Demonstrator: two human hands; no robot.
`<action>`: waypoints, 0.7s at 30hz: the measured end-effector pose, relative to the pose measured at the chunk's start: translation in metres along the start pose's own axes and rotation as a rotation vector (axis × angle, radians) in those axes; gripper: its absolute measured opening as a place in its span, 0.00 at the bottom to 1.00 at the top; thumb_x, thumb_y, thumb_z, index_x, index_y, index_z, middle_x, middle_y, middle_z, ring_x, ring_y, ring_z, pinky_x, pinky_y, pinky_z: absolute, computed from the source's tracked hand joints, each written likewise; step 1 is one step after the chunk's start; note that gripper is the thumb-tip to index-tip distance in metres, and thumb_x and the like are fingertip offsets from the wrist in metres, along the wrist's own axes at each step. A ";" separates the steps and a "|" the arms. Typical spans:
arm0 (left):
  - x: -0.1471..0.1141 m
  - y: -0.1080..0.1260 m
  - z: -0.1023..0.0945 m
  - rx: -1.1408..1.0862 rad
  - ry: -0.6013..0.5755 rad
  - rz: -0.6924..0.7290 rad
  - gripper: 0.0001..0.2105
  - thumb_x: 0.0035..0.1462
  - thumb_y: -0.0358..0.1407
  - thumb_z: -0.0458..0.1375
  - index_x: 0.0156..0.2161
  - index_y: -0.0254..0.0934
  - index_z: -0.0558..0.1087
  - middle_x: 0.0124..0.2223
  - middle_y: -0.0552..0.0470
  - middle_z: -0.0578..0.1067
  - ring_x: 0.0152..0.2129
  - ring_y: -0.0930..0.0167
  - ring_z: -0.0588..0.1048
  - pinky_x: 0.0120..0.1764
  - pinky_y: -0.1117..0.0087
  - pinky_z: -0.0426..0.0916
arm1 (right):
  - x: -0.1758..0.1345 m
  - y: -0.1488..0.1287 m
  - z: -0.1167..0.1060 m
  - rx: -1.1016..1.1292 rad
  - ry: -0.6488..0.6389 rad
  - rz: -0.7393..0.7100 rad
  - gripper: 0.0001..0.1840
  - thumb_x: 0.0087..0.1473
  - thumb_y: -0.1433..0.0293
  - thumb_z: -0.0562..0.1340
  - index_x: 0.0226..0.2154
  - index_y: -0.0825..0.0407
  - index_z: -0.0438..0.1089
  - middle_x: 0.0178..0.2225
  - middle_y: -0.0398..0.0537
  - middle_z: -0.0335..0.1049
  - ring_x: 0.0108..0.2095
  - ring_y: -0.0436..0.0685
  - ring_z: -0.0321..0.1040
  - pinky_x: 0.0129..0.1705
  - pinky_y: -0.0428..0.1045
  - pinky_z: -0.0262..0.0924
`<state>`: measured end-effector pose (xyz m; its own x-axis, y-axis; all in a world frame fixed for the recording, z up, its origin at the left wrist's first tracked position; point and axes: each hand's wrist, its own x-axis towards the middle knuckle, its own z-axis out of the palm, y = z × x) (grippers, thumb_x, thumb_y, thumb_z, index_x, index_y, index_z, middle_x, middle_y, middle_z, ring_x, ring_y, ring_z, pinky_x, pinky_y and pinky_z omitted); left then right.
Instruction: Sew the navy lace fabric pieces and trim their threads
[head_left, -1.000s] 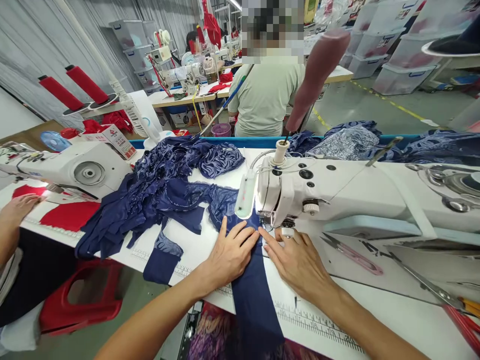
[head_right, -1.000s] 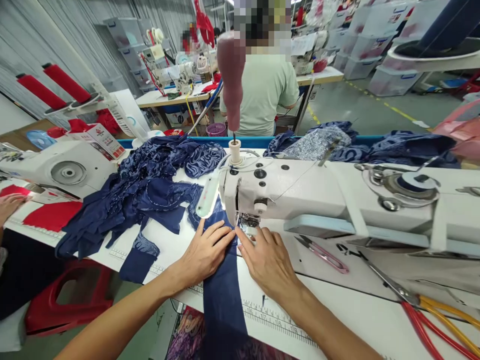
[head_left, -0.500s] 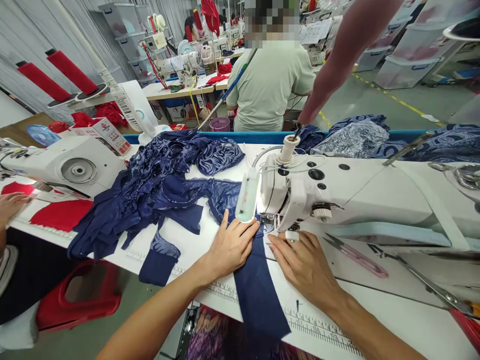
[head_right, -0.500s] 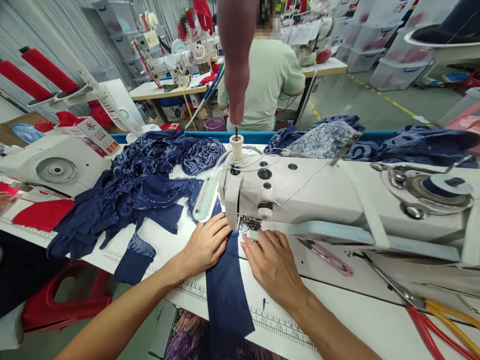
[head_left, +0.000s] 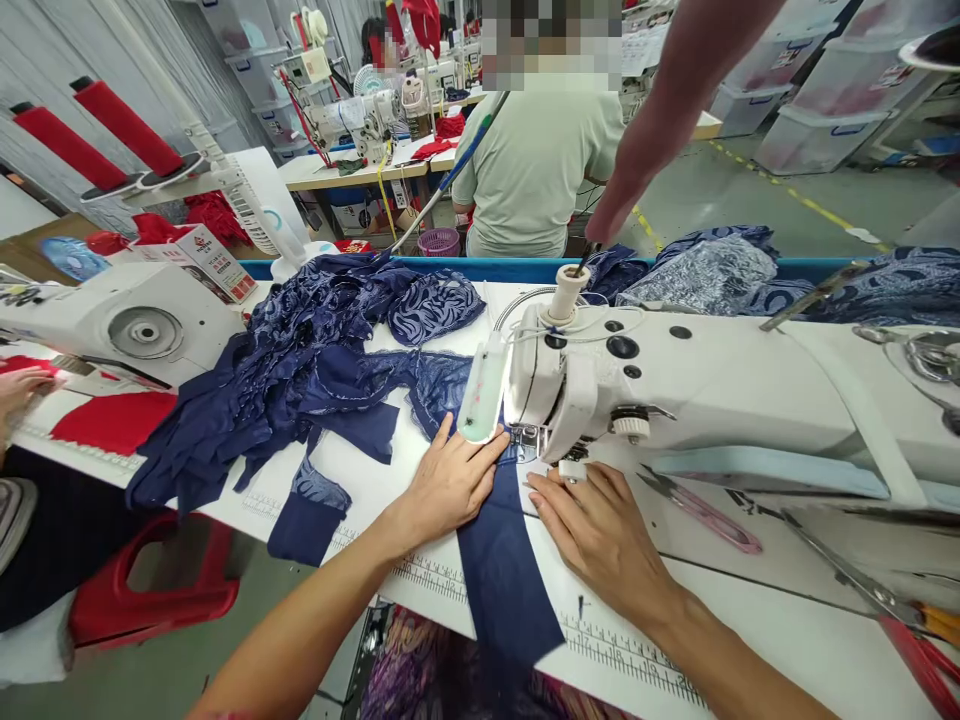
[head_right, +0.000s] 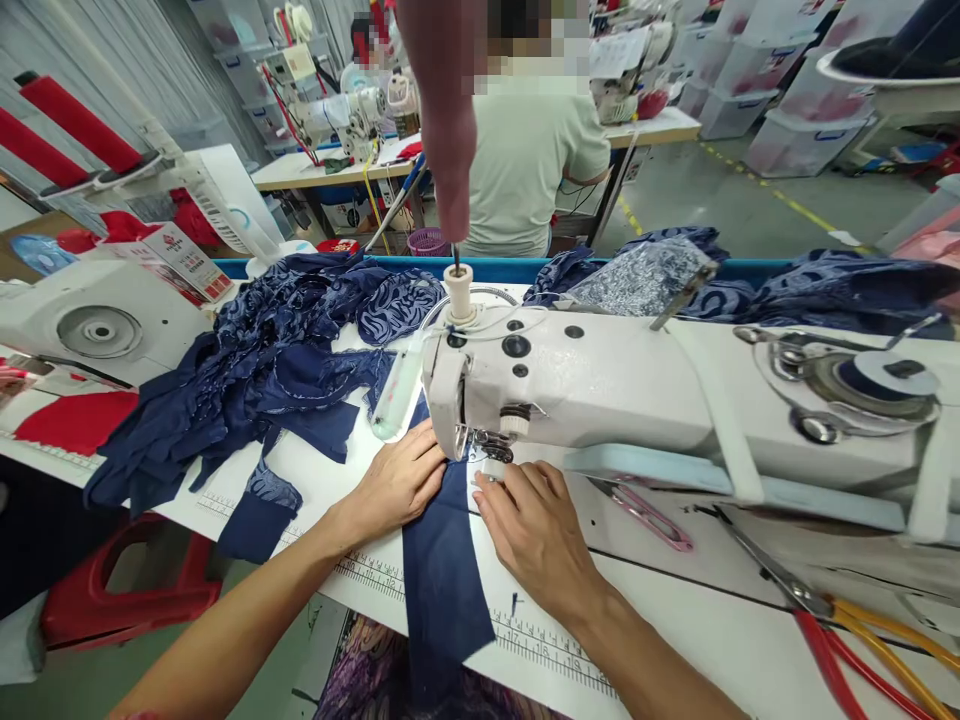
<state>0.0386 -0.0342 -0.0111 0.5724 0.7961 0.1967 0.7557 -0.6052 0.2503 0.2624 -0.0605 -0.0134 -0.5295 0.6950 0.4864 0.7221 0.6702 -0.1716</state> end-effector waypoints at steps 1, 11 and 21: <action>0.001 -0.001 0.000 -0.002 -0.002 0.000 0.20 0.65 0.31 0.47 0.61 0.39 0.63 0.58 0.45 0.71 0.57 0.63 0.66 0.62 0.47 0.56 | 0.000 0.000 0.000 0.008 -0.005 0.001 0.13 0.65 0.73 0.54 0.45 0.55 0.73 0.33 0.52 0.71 0.36 0.58 0.65 0.49 0.58 0.54; 0.011 -0.003 -0.003 0.061 -0.007 -0.001 0.21 0.65 0.31 0.46 0.62 0.36 0.60 0.59 0.43 0.69 0.60 0.61 0.64 0.60 0.48 0.59 | 0.004 -0.004 -0.004 0.009 0.074 -0.086 0.11 0.65 0.73 0.54 0.42 0.56 0.73 0.34 0.50 0.70 0.35 0.56 0.65 0.45 0.55 0.55; -0.058 0.033 -0.025 -0.195 0.135 -0.100 0.19 0.66 0.34 0.47 0.60 0.39 0.64 0.61 0.43 0.68 0.63 0.62 0.60 0.63 0.47 0.53 | -0.002 -0.031 -0.007 0.064 0.085 -0.405 0.07 0.60 0.78 0.58 0.35 0.53 0.69 0.29 0.47 0.67 0.32 0.55 0.62 0.42 0.54 0.55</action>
<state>0.0222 -0.1005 0.0089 0.4401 0.8521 0.2834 0.7235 -0.5234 0.4501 0.2440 -0.0848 -0.0034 -0.7241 0.3501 0.5942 0.4326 0.9016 -0.0040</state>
